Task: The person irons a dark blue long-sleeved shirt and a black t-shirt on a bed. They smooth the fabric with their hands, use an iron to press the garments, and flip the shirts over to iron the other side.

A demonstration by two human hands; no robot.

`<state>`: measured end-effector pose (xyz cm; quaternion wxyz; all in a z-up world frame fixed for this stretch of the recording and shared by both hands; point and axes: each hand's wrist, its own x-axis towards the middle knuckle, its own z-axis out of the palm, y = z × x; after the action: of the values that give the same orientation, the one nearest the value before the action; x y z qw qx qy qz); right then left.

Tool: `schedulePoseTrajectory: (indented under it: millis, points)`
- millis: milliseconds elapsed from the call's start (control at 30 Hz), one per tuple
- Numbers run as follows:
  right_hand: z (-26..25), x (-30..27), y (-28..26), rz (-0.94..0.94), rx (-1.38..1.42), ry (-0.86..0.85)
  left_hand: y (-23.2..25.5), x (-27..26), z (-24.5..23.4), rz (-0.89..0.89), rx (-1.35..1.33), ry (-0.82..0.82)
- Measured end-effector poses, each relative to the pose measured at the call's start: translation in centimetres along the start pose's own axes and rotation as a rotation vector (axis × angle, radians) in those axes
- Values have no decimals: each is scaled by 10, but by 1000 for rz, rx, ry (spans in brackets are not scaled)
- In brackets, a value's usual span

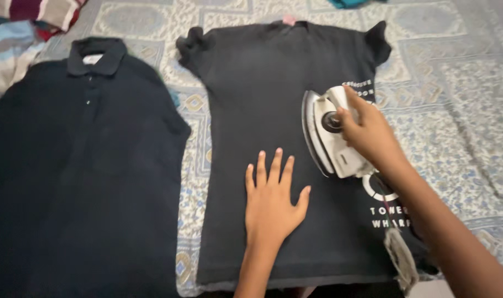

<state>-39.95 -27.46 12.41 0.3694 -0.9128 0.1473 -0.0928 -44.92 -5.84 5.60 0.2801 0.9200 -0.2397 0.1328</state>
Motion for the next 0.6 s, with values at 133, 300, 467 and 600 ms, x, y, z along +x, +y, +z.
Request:
schedulePoseTrajectory:
  millis: [133, 300, 467, 600]
  points:
    - [7, 35, 1, -86, -104, 101, 1, -3, -5, 20, -14, 33]
    - [13, 32, 34, -333, -219, 167, -4, -11, 1, 23, -23, 69]
    - [-21, -26, 47, -214, -350, 42, -10, -12, 7, 48, -15, 83]
    - [-66, -86, 55, -147, -426, -47, -10, -16, 12, 65, 37, 51]
